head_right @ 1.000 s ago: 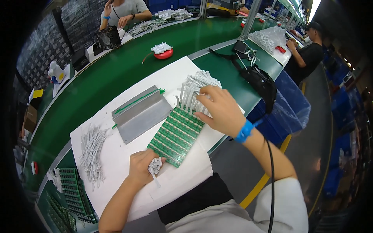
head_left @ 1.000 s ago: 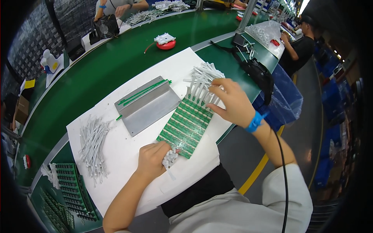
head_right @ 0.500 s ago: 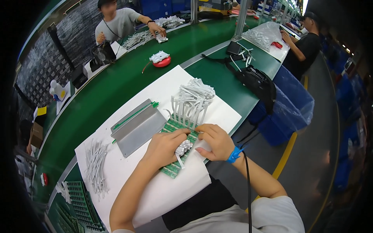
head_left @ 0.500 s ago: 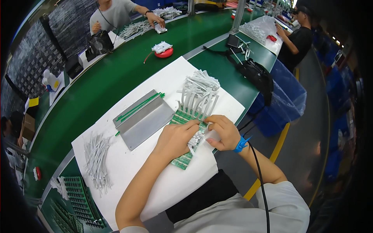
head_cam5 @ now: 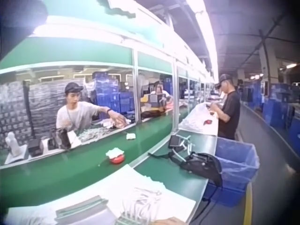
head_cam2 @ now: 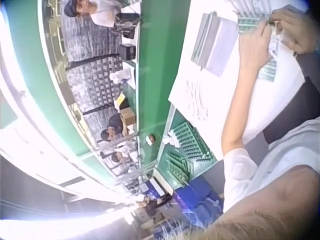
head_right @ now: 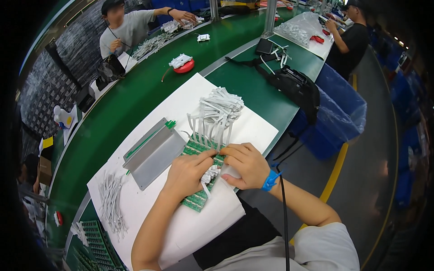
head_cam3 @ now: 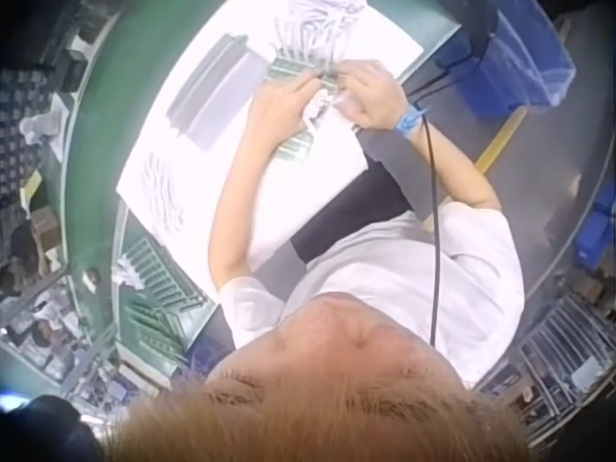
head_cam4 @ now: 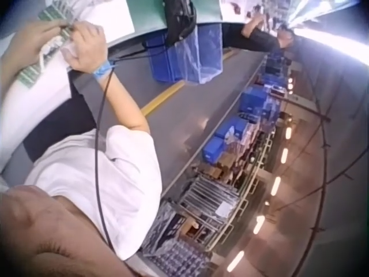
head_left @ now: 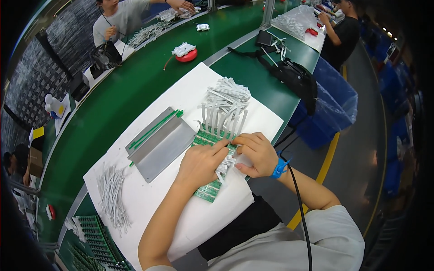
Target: Assembling LED strips onto circuit boards at an industrial workstation.
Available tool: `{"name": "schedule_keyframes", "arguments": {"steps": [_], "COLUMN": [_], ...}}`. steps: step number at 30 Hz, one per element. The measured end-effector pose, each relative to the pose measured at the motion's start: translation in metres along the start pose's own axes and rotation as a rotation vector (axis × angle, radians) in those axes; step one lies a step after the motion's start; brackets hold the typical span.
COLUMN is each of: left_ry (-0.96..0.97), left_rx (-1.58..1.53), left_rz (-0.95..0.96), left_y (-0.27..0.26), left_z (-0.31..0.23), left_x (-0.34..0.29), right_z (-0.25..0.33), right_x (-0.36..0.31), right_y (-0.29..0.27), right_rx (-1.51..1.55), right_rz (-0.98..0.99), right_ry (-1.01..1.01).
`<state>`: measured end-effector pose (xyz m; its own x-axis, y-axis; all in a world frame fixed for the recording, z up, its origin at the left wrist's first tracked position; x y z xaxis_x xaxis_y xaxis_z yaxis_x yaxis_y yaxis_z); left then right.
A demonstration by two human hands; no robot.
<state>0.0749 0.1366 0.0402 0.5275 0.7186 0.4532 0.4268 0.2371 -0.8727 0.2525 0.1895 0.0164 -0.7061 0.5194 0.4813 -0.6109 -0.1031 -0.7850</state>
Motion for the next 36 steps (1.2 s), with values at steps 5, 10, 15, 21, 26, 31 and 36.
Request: {"name": "schedule_keyframes", "arguments": {"steps": [5,10,15,21,26,31,36], "left_ry": [0.001,0.015,0.027,-0.004,-0.628,-0.683,-0.702], "left_rx": [-0.005,0.002,0.016,-0.076,-1.067,-1.639,-1.715], "left_rz": [-0.014,0.006,-0.009,-0.031,-0.373,-0.248,-0.271], "left_y": [0.001,0.001,0.003,-0.009,-0.03,-0.031,-0.031], "left_z": [-0.001,-0.001,-0.001,-0.006,-0.017,-0.034,-0.039], "left_x": [0.0,0.004,0.003,-0.002,-0.035,-0.065,-0.08], "right_z": [0.002,0.004,0.005,0.003,0.027,0.09,0.118], "right_x": [0.002,0.003,0.002,0.001,0.0,0.017,0.019], "right_y": [0.0,-0.002,0.0,0.001,-0.006,0.003,0.029], "right_rx": [-0.037,-0.026,-0.043,-0.016,0.398,0.851,0.934], "right_rz": [0.007,0.001,0.006,0.018,-0.164,-0.125,-0.163], "right_ry": [-0.014,-0.015,-0.022,-0.04,0.177,0.337,0.424]}}
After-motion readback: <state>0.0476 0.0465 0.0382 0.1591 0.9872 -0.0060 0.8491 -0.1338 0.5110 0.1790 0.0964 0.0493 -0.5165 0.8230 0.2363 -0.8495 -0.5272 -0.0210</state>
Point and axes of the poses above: each hand's wrist, its own x-axis towards the middle knuckle, its own y-axis out of the palm, z = x × y, the point moved 4 cm from there along x, towards the middle knuckle, and after that the axes turned 8 degrees about y, right-handed, at the moved point
